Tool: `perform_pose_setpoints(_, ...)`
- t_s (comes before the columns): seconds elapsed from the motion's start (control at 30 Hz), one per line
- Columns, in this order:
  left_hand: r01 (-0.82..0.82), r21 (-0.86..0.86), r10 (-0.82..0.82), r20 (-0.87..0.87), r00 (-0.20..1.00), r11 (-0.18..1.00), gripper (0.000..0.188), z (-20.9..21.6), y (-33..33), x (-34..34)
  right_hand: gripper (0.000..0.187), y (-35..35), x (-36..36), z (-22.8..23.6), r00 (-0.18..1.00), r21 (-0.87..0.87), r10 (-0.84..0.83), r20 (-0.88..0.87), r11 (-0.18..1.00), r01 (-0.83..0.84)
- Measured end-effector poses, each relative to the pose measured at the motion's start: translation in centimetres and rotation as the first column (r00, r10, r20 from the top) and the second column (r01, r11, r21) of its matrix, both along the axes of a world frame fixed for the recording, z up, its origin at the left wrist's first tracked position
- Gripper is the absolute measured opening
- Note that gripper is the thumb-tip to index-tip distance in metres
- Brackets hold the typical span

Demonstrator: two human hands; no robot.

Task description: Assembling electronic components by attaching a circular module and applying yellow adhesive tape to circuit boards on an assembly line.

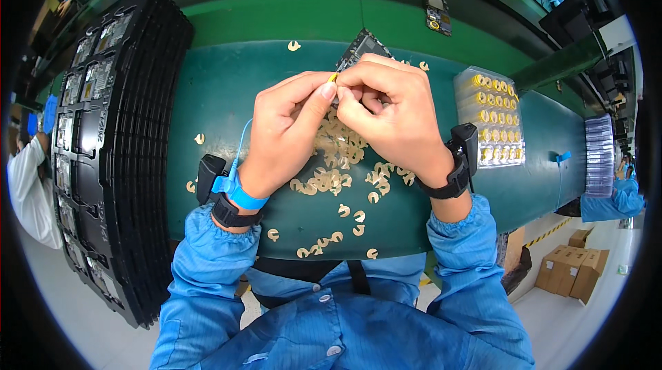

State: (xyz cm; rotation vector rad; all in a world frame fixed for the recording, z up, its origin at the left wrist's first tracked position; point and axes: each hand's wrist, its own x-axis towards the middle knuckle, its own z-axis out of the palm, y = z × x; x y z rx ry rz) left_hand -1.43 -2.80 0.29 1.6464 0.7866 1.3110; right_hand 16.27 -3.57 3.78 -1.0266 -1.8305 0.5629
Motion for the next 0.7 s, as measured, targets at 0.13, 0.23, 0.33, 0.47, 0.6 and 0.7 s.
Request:
perform_pose_setpoints(0.13,-0.029,-0.052,0.029,0.002,1.000,0.998,0.021,-0.1,-0.1,0.0,0.006,-0.2,-0.3,0.1,0.998,-0.015,-0.029,-0.050,0.999,0.029)
perform_pose_setpoints(0.23,-0.046,-0.135,0.049,0.023,0.999,0.990,0.024,0.0,-0.3,-0.6,0.006,-0.5,0.0,0.5,0.987,-0.033,-0.079,-0.141,0.997,0.075)
perform_pose_setpoints(0.33,-0.047,-0.160,0.071,0.145,0.987,0.986,0.024,0.0,-0.2,-0.4,0.003,-0.9,1.3,1.5,0.957,-0.118,-0.030,-0.288,0.993,-0.004)
perform_pose_setpoints(0.47,-0.107,-0.140,0.128,0.150,0.980,0.984,0.023,-0.1,-0.1,-0.3,0.015,-1.1,4.5,1.4,0.982,-0.229,0.187,-0.039,0.955,-0.191)
perform_pose_setpoints(0.6,-0.121,-0.067,0.126,0.060,0.990,0.990,0.021,-0.2,-0.3,0.0,0.016,-0.5,2.5,1.0,0.997,-0.090,-0.060,-0.053,0.994,0.055)
perform_pose_setpoints(0.7,-0.109,-0.089,0.114,0.055,0.992,0.990,0.017,-0.3,-0.5,0.2,0.019,-0.3,1.5,0.8,1.000,-0.006,-0.018,-0.006,1.000,0.018)
